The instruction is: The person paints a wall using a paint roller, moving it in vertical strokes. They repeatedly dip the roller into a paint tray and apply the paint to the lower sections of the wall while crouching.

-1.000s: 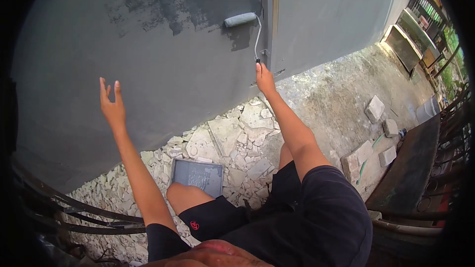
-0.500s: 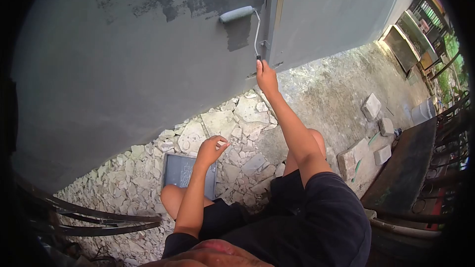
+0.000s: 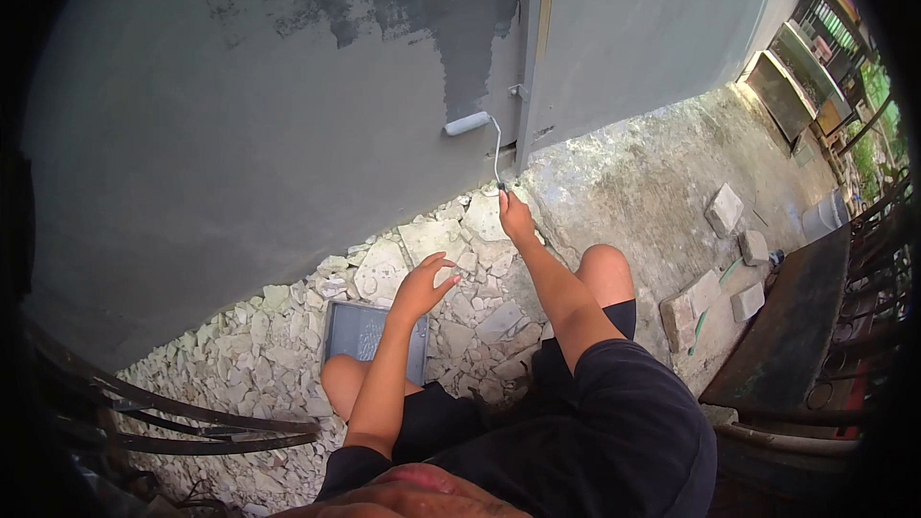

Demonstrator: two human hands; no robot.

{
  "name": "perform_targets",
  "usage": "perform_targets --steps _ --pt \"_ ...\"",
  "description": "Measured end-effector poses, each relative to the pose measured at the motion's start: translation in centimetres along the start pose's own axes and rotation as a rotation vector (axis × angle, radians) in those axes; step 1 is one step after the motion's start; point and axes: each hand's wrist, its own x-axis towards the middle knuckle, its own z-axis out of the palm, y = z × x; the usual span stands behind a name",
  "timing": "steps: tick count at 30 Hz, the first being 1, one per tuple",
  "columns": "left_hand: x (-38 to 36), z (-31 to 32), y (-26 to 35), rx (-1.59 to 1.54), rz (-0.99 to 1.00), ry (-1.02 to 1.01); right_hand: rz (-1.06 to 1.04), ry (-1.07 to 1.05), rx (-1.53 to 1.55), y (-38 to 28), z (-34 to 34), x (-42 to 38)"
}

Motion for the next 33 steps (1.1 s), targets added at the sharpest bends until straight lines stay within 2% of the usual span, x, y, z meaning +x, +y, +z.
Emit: perform_targets --steps 7,13,17,19,26,33 --pt "-0.4 -0.7 0.0 0.001 -0.014 -0.040 0.028 -0.001 -0.022 -2.9 -2.3 -0.2" --pt "-0.1 -0.6 -0.1 0.003 -0.027 -0.061 -0.122 0.098 0.060 -5.9 -4.8 3.4" --pt "-0.1 -0.3 0.1 0.030 0.006 -0.050 -0.108 0.071 0.042 -2.6 -3.3 2.7" --pt "-0.2 -0.2 0.1 0.032 0.020 -0.041 -0.034 0.028 -0.058 -1.0 -2.1 1.1" --pt "-0.5 -0.6 0.1 0.007 -0.045 -0.072 0.050 -0.063 -0.162 3.6 1.1 -1.2" --pt "-1.0 -0.2 -0.7 0.038 -0.001 -0.041 0.059 -0.108 -0.160 1.8 -1.5 -0.8"
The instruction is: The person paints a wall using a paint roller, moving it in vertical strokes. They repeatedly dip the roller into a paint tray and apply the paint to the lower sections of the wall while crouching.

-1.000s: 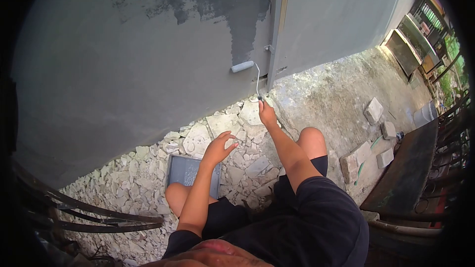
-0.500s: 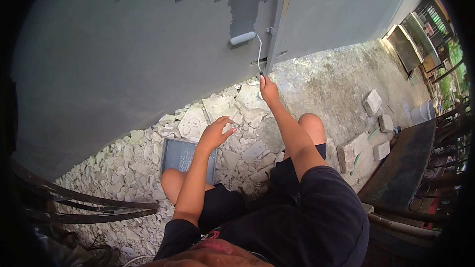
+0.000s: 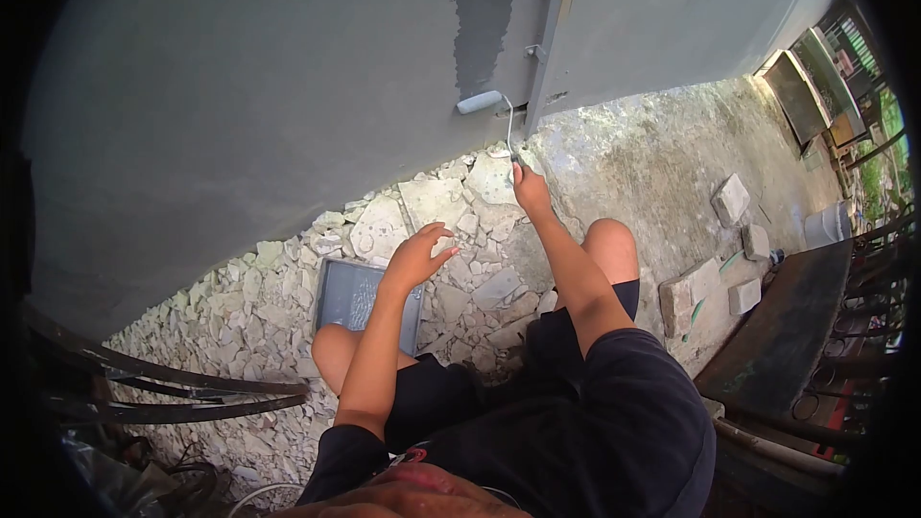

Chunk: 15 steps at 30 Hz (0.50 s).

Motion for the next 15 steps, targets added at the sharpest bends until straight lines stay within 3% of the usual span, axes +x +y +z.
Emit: perform_targets --steps 4,15 --pt "0.2 -0.7 0.7 -0.055 -0.070 -0.045 -0.058 0.131 0.055 -3.3 -2.3 0.5" --pt "0.7 -0.3 0.1 -0.013 -0.026 -0.054 -0.253 0.285 0.152 -16.0 -13.9 2.5"
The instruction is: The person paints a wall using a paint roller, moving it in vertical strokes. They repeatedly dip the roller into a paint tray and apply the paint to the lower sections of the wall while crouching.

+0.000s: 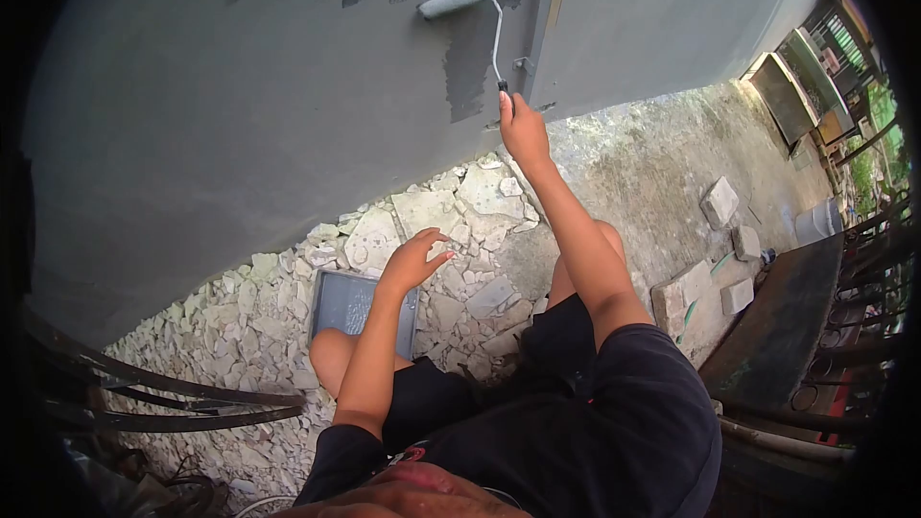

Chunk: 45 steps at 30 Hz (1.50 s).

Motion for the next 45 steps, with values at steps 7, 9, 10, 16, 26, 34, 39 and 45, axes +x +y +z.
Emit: perform_targets --steps 7,9,10,16,26,34,39,45 --pt "-0.2 -0.6 -0.4 -0.035 -0.030 -0.015 -0.056 -0.017 0.190 -9.4 -5.3 3.6" --pt "0.0 -0.5 -0.9 -0.013 0.014 0.036 -0.014 -0.080 0.337 -11.6 -6.2 4.1" --pt "-0.1 -0.5 -1.1 -0.019 0.015 0.019 -0.041 -0.058 0.423 -12.4 -6.4 4.0" --pt "-0.4 -0.3 -2.0 -0.041 0.022 0.030 -0.147 0.016 0.526 -19.2 -9.5 7.4" --pt "0.2 -0.6 -2.5 -0.016 0.050 0.027 -0.257 0.095 0.405 -23.7 -6.6 13.0" --pt "0.0 -1.0 -3.0 -0.059 -0.017 0.005 -0.247 0.132 0.262 -15.0 1.5 8.0" --pt "0.1 -1.2 -3.3 -0.051 -0.004 0.005 -0.150 0.068 0.231 -8.2 7.2 2.0" --pt "0.0 -1.3 -3.0 -0.021 -0.010 0.002 -0.052 -0.024 0.168 0.4 13.5 -5.5"
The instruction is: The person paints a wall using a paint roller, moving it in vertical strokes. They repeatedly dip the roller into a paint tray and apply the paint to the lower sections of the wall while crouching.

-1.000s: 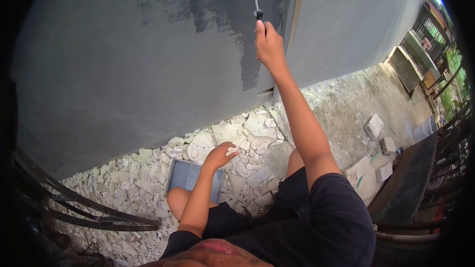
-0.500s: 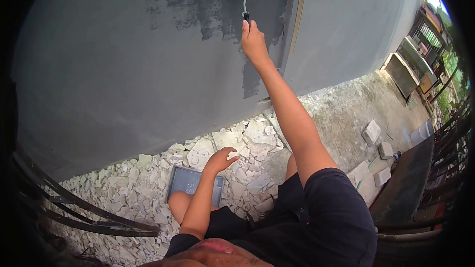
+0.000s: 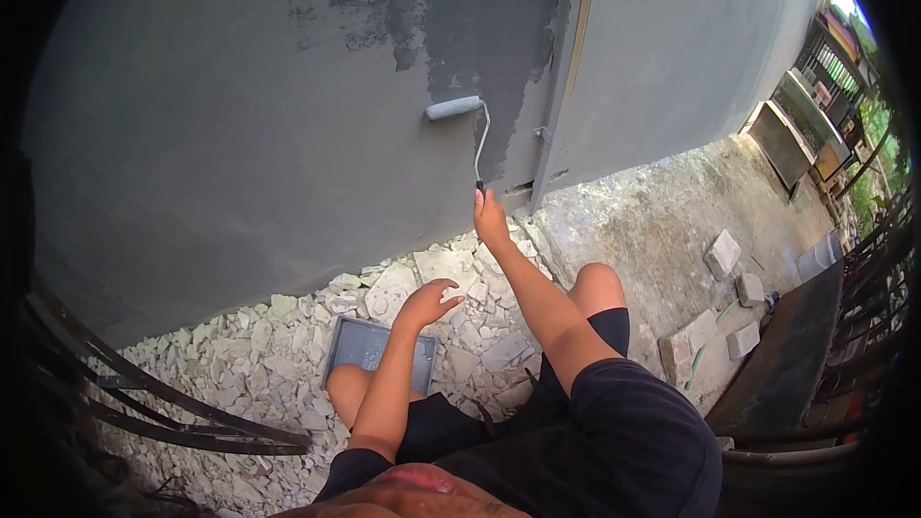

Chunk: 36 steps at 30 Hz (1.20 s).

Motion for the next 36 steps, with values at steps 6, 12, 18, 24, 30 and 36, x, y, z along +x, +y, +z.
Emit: perform_targets --steps 6,12,18,24,30,36 --pt "-0.6 0.5 0.3 0.002 0.048 0.014 0.149 -0.158 -0.064 5.2 1.2 -6.3" --pt "-1.5 -0.4 1.9 -0.009 0.002 -0.001 0.190 -0.225 -0.161 8.2 1.0 -9.2" --pt "-1.1 0.5 1.3 0.017 0.036 0.004 0.118 -0.122 -0.122 3.3 0.1 -4.8" --pt "-0.6 1.0 0.8 0.038 0.020 0.006 -0.013 -0.072 -0.145 -6.1 -6.5 1.2" --pt "-0.4 1.8 0.5 0.052 0.012 -0.043 -0.047 -0.016 -0.097 -11.4 -7.3 4.7" --pt "-0.7 1.3 1.2 0.023 -0.008 -0.039 0.063 -0.069 -0.168 -0.5 -0.5 -2.8"
